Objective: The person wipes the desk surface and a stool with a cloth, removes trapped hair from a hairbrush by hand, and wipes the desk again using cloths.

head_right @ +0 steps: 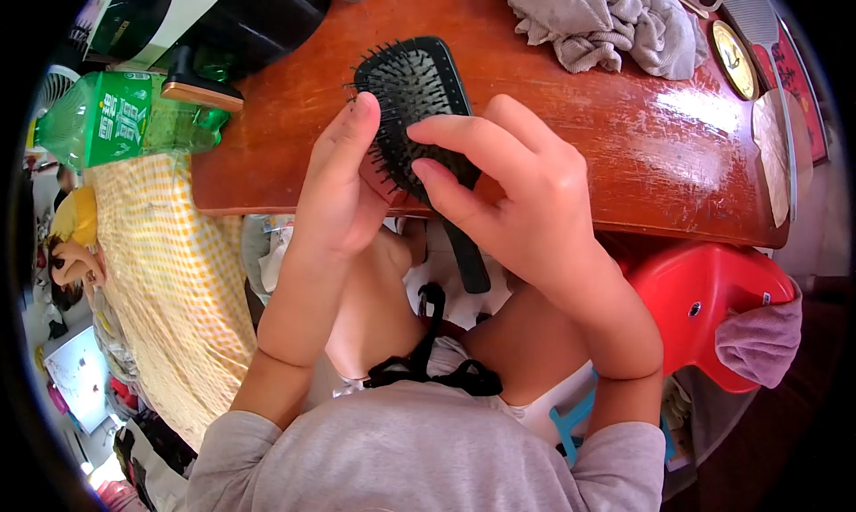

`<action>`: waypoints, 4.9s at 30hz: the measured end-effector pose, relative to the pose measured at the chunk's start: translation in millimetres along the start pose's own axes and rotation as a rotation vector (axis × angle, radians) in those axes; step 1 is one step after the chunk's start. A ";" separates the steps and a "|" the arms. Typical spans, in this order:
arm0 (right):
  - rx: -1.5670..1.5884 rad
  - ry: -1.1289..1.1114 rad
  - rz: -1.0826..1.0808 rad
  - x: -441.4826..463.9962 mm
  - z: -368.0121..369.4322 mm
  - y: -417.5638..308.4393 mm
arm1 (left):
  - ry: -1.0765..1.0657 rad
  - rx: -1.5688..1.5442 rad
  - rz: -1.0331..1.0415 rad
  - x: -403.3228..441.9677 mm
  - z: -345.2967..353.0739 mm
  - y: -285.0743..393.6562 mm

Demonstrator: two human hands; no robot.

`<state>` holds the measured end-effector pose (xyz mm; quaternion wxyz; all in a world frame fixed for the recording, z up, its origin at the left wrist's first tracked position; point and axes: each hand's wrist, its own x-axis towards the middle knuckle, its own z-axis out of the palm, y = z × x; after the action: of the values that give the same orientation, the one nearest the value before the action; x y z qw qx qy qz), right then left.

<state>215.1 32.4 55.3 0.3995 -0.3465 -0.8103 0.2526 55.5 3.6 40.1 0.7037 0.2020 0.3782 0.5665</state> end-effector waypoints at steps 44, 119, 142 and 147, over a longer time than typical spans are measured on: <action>-0.205 0.029 0.056 8.9 16.6 5.6 | 0.349 1.119 0.784 10.6 3.4 -13.6; 0.807 -0.004 0.505 13.8 49.2 -28.9 | -0.017 0.065 0.180 27.1 29.8 11.3; 0.634 -0.051 0.348 17.9 37.0 6.1 | 0.103 0.240 0.238 22.7 22.9 -10.0; 1.084 -0.104 0.456 26.1 5.5 21.8 | 0.163 0.106 0.212 21.0 4.5 6.0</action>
<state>207.0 65.4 49.7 0.4152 -0.2453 -0.4889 0.7269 56.6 25.9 40.9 0.5951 0.2310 0.4403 0.6314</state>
